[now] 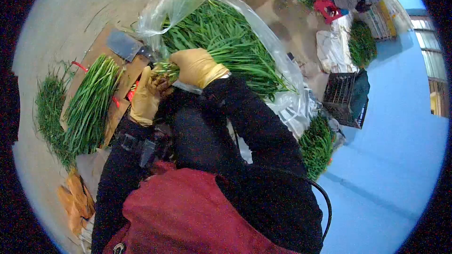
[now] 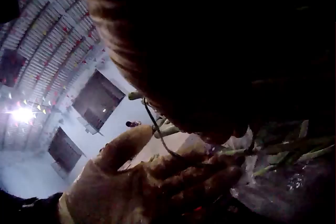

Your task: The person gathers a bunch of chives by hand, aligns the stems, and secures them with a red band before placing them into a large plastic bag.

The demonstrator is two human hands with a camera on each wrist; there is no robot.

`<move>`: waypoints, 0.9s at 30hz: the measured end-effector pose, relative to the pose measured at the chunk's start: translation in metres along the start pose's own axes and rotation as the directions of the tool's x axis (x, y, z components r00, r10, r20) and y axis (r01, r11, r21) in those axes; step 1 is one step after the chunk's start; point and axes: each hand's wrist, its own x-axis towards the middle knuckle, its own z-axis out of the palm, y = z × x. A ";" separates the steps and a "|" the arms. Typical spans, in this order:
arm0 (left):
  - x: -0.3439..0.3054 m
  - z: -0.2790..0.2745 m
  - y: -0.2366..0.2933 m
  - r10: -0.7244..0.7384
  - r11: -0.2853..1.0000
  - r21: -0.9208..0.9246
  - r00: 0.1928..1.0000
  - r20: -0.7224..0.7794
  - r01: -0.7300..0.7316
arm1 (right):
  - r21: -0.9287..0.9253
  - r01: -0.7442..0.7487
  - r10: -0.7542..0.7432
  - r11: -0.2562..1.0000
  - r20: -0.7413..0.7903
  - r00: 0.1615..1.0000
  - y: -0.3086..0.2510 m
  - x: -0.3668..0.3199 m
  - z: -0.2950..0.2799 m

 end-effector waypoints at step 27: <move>0.030 0.024 -0.042 0.317 0.907 0.271 0.946 0.062 -0.322 | 0.493 0.446 -0.105 0.748 -0.575 0.811 -0.018 -0.047 -0.013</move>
